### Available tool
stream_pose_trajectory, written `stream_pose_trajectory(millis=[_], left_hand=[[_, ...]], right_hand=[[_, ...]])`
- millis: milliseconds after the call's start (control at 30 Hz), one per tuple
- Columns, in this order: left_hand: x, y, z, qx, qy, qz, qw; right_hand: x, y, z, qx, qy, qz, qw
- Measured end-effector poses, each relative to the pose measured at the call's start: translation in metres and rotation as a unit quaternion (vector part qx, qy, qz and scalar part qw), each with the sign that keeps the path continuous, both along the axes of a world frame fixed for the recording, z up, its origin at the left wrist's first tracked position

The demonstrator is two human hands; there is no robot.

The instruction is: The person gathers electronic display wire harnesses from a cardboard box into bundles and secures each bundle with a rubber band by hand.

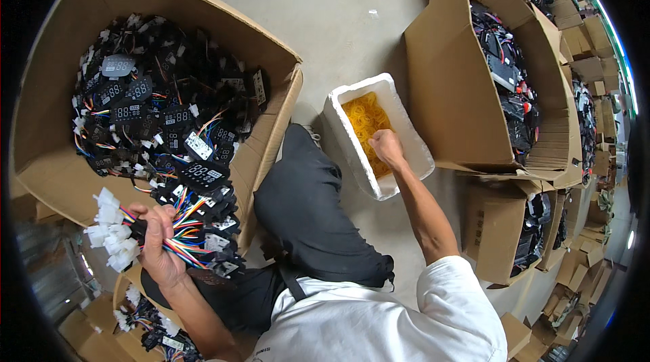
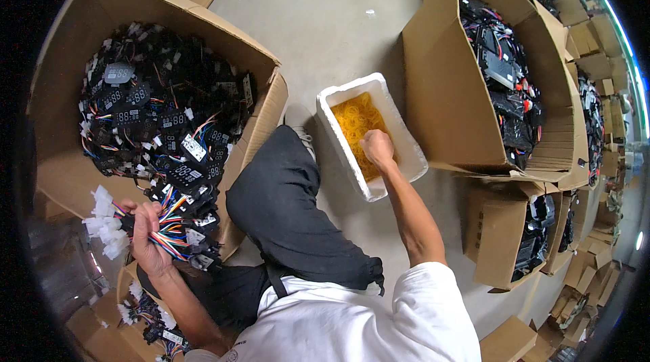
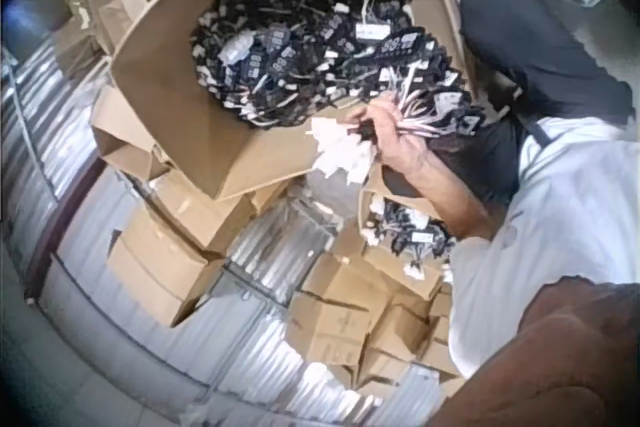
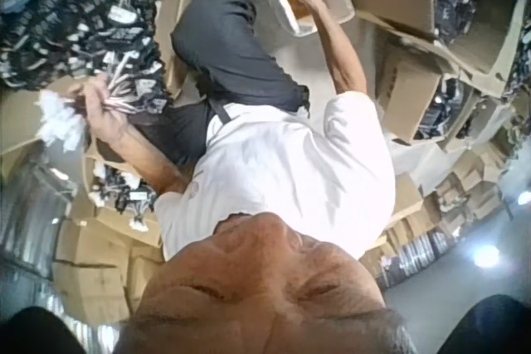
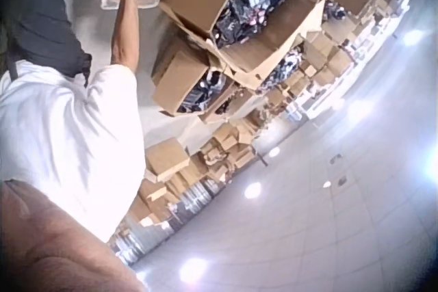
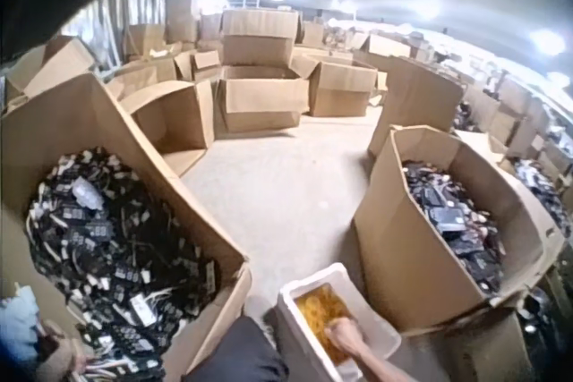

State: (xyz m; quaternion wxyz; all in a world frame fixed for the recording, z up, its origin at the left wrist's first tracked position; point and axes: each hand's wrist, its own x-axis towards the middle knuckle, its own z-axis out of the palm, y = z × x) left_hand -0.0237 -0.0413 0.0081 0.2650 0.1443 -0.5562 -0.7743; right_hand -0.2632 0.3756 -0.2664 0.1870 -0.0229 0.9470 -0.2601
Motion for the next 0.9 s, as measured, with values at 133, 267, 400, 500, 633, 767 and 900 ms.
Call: stream_pose_trajectory(millis=[133,267,400,500,633,767,900], left_hand=[[-0.008,0.003,-0.009,0.007,-0.052,-0.01,0.999],[-0.014,0.009,-0.003,-0.033,-0.028,-0.007,0.999],[-0.011,0.01,0.005,-0.063,-0.029,0.018,0.997],[-0.014,0.007,-0.001,-0.022,-0.016,-0.013,1.0],[-0.018,0.014,-0.001,-0.001,-0.012,0.002,1.0],[0.002,0.008,0.008,0.003,-0.003,0.038,0.999],[-0.008,0.011,-0.005,0.039,0.0,0.033,0.999]], right_hand=[[0.004,0.0,-0.035,0.114,-0.024,0.03,0.993],[0.016,0.002,-0.045,0.017,0.004,-0.04,0.999],[0.018,0.008,-0.046,-0.029,0.033,-0.032,0.999],[0.013,0.014,-0.054,0.048,0.022,0.067,0.996],[0.023,0.008,-0.059,0.047,0.02,0.002,0.999],[0.009,0.003,-0.052,0.042,0.026,0.043,0.998],[0.016,0.009,-0.054,0.06,-0.046,0.006,0.997]])
